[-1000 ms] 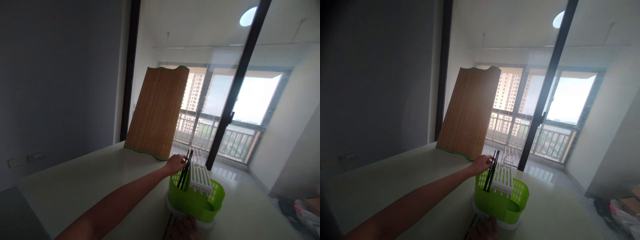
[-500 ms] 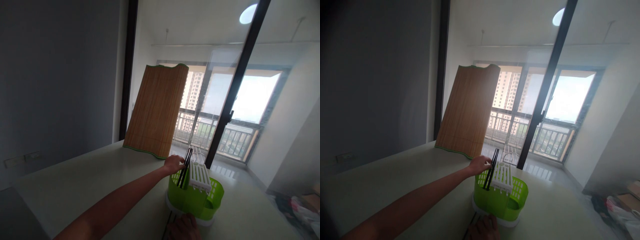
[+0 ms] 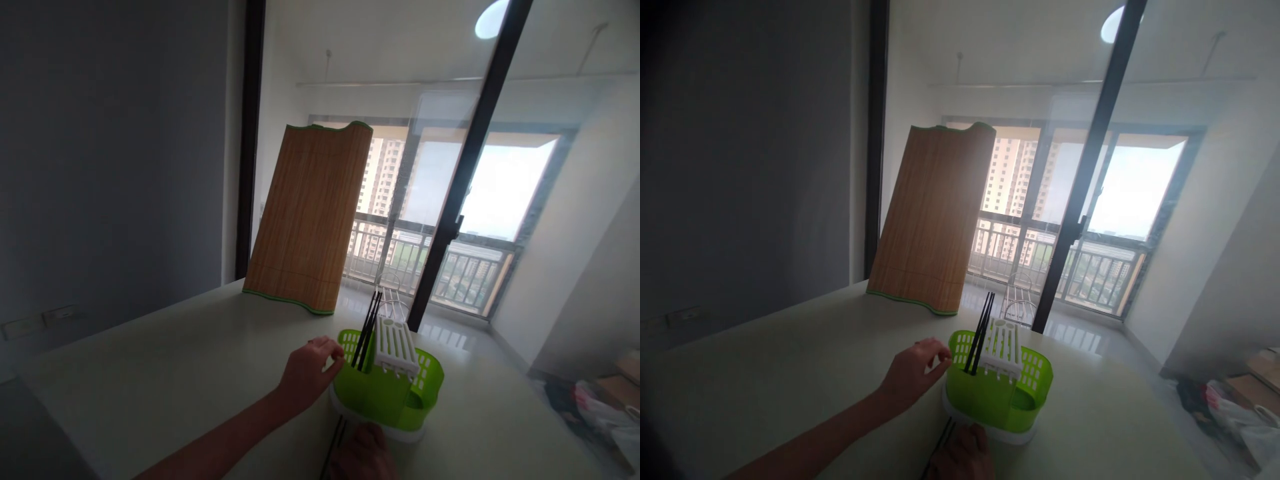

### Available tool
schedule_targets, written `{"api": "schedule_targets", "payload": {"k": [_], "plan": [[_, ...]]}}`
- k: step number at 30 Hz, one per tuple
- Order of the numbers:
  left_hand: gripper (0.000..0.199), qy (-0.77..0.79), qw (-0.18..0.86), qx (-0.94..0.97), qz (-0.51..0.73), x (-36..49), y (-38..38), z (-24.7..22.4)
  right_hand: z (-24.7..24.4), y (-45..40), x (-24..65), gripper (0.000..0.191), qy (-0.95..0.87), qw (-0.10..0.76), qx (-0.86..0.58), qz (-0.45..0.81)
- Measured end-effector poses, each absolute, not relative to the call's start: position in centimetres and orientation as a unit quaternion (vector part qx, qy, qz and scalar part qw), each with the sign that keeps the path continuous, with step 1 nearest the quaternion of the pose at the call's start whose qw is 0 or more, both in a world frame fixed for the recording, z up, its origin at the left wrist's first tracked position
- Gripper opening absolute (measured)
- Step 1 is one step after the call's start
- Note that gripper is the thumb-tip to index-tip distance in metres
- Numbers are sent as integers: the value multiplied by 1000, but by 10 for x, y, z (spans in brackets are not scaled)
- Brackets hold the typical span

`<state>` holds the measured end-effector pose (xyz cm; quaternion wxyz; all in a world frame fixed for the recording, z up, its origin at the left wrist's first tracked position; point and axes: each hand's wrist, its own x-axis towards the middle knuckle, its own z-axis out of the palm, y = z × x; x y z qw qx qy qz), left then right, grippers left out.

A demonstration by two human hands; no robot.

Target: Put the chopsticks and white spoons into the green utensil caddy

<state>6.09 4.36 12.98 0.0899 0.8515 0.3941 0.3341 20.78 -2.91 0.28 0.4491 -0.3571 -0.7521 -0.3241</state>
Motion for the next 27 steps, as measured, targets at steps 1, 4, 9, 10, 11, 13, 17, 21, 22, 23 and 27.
{"api": "schedule_targets", "payload": {"k": [1,4,9,10,11,13,17,21,22,23,27], "plan": [[18,401,100,854,315,53,34,119,4,-29,207,45,-755,453,-352,-318],[16,430,132,863,228,40,12,90,7,-31,204,45,-753,465,-346,-310],[24,454,123,878,89,50,-4,67,7,-33,210,40,-742,462,-369,-315],[28,450,113,883,73,54,-5,66,6,-33,212,38,-735,470,-375,-314],[30,444,104,888,60,59,-6,65,4,-33,214,36,-729,477,-381,-309],[33,438,93,893,39,66,-8,65,1,-32,218,33,-716,492,-394,-300],[31,464,87,881,-3,72,-6,63,-4,-29,220,28,-711,497,-401,-296],[42,509,66,858,-9,68,2,51,-4,-28,220,23,-715,492,-388,-308],[44,514,55,856,-3,66,5,48,-2,-29,219,24,-715,491,-388,-311],[45,517,46,855,4,64,7,45,0,-30,219,24,-717,486,-389,-314],[41,517,35,855,32,51,15,50,13,-35,218,24,-729,458,-388,-329]]}}
